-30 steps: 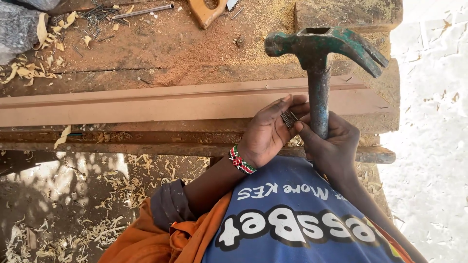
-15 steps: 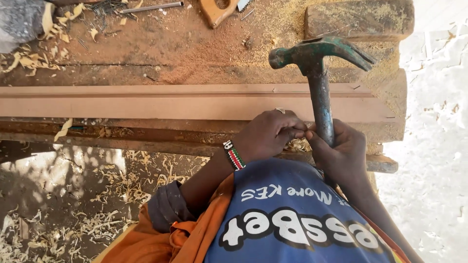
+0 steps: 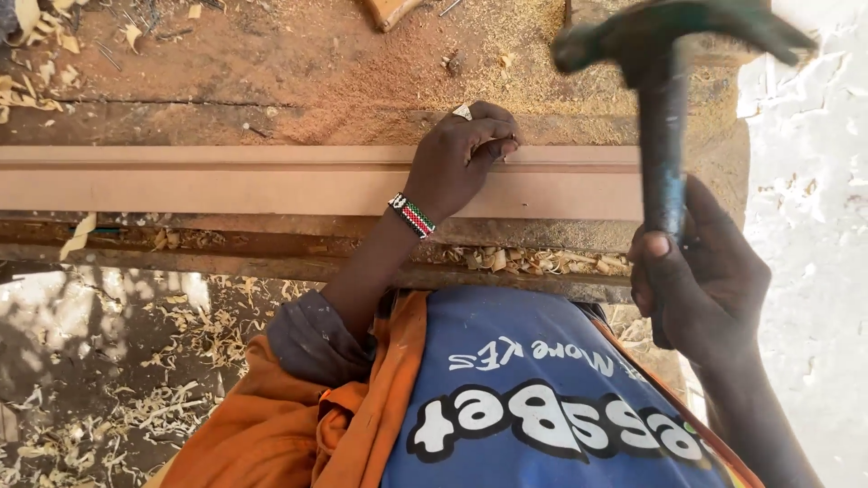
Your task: Hammering small nails into a wooden trim piece on a workbench in a workshop.
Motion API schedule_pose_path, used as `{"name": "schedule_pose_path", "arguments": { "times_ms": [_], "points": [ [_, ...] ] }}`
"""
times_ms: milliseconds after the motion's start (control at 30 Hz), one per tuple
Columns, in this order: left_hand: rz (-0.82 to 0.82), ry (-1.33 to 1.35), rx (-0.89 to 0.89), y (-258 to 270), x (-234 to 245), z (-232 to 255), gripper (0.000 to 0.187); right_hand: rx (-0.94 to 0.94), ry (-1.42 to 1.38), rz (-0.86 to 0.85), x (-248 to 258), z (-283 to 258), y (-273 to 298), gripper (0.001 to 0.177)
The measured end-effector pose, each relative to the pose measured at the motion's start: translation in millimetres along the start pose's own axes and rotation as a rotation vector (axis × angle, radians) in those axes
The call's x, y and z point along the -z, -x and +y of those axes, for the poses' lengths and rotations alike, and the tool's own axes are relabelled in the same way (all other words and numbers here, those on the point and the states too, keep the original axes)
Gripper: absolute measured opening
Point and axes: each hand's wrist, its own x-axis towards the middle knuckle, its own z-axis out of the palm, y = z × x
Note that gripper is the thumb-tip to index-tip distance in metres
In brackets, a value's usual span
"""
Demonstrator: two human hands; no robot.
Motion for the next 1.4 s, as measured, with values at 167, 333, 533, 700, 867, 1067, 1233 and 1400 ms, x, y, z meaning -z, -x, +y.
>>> {"name": "schedule_pose_path", "arguments": {
  "times_ms": [167, 333, 533, 700, 867, 1067, 1233, 1400],
  "points": [
    [-0.017, -0.205, -0.004, 5, -11, -17, 0.018, -0.197, 0.119, 0.03, 2, 13, 15, 0.063],
    [-0.014, -0.269, -0.026, 6, -19, -22, 0.006, -0.203, 0.188, -0.008, 9, 17, 24, 0.064],
    [0.018, -0.281, -0.043, 6, -18, -25, 0.009, -0.206, 0.264, 0.027, 17, 21, 32, 0.057],
    [-0.015, -0.281, -0.031, 6, -18, -25, 0.019, -0.365, 0.483, -0.02, 14, 14, 22, 0.054],
    [-0.004, -0.263, -0.043, 5, -17, -22, 0.019, -0.291, 0.543, -0.056, 21, 17, 22, 0.055],
    [0.017, 0.07, 0.081, -4, 0, -15, 0.018, -0.321, 0.428, 0.046, 23, 4, 15, 0.052],
    [0.153, 0.256, -0.011, -3, -1, -23, 0.023, -0.013, 0.095, -0.02, 61, 26, 31, 0.049],
    [0.364, 0.197, 0.057, -2, 0, -18, 0.011, -0.139, 0.255, 0.038, 42, -1, 18, 0.06]
  ]
}}
